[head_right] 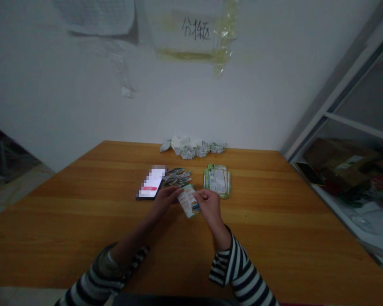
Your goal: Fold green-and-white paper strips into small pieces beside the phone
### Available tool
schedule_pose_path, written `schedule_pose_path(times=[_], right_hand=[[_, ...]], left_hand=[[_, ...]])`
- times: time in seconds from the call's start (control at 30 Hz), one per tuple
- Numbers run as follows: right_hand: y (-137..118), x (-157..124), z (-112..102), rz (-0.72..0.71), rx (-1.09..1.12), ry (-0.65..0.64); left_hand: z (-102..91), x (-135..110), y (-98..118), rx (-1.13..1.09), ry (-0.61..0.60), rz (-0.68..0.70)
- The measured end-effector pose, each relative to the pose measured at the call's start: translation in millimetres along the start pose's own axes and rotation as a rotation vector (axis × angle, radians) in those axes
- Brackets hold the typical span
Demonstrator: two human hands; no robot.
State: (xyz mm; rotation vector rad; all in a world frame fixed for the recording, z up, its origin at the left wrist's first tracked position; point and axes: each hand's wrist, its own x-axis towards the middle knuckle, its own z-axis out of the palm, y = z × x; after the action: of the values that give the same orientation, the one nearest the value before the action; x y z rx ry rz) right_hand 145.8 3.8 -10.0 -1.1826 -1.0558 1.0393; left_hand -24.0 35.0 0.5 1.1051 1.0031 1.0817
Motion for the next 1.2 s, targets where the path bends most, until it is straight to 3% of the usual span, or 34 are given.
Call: schedule_pose_path(times=[0.2, 0.4, 0.6, 0.77, 0.9, 1.07, 1.2], right_hand=[[2, -1, 3, 0.003, 0.002, 0.029], [3, -1, 3, -0.036, 0.024, 0.106], [8, -3, 10, -0.028, 0.11, 0.116], [14, -6, 12, -0.008, 0.191, 0.192], [15, -7, 14, 0.002, 0.239, 0.187], [15, -7, 17, 0.009, 0.337, 0.261], [16, -6, 17, 0.003, 0.311, 0.222]], left_hand=[[1.4, -3, -4, 0.073, 0.093, 0.118], [2.1, 0, -3, -0.048, -0.029, -0.039], [4.5, -1, -8, 0.07, 0.043, 0.086], [7.1, -2, -14, 0.142, -0.083, 0.041], [5.8, -2, -14, 0.259, -0.014, 0.103], [8.8, -5, -15, 0.357, -0.091, 0.128], [9.2, -5, -15, 0.439, 0.016, 0.142]])
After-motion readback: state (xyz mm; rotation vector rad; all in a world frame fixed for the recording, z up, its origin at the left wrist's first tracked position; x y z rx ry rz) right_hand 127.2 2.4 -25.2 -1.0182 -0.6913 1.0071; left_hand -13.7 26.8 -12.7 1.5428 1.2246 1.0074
